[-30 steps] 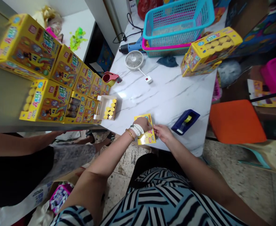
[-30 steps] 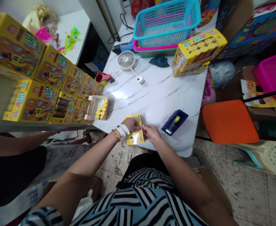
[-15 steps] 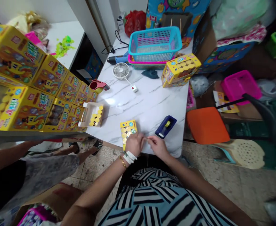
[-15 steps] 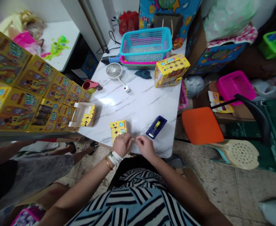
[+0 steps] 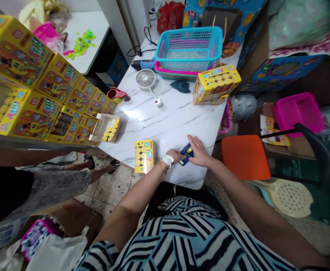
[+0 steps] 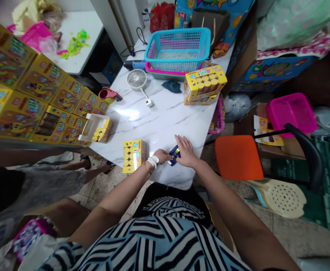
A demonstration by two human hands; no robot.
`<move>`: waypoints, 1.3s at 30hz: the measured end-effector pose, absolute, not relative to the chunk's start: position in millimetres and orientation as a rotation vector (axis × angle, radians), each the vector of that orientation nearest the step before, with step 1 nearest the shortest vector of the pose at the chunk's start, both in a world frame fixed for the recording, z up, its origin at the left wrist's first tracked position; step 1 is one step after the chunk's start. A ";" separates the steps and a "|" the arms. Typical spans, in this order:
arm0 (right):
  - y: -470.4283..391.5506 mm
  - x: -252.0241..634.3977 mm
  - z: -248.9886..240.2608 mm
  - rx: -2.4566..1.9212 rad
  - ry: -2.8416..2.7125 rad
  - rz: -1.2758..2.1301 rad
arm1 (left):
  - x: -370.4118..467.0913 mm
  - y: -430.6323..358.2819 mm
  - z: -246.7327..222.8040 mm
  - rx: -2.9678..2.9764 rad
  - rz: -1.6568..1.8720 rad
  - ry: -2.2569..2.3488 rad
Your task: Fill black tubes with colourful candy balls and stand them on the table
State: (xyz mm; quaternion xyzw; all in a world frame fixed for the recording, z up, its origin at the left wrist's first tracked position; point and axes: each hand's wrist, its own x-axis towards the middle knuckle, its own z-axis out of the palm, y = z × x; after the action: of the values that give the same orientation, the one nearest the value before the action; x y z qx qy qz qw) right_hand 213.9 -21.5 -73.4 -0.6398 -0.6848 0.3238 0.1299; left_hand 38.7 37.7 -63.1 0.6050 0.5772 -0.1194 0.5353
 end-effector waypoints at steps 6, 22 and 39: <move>-21.6 207.3 -84.5 -1.868 -2.011 1.028 | 14.5 19.6 -46.8 1.243 -0.216 1.419; -14.5 205.1 -79.8 -1.955 -2.043 1.085 | -15.1 -16.3 -70.8 1.116 -0.057 1.361; -24.3 190.2 -67.4 -2.046 -1.886 0.915 | -14.3 -35.5 -62.9 1.269 0.149 1.391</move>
State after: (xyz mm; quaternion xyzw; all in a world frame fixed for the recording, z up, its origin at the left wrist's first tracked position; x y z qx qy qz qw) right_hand 190.2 -24.3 -67.4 -0.6944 -0.6404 0.3106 0.1060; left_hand -14.3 -35.5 -62.9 0.5443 0.5968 0.0637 0.5861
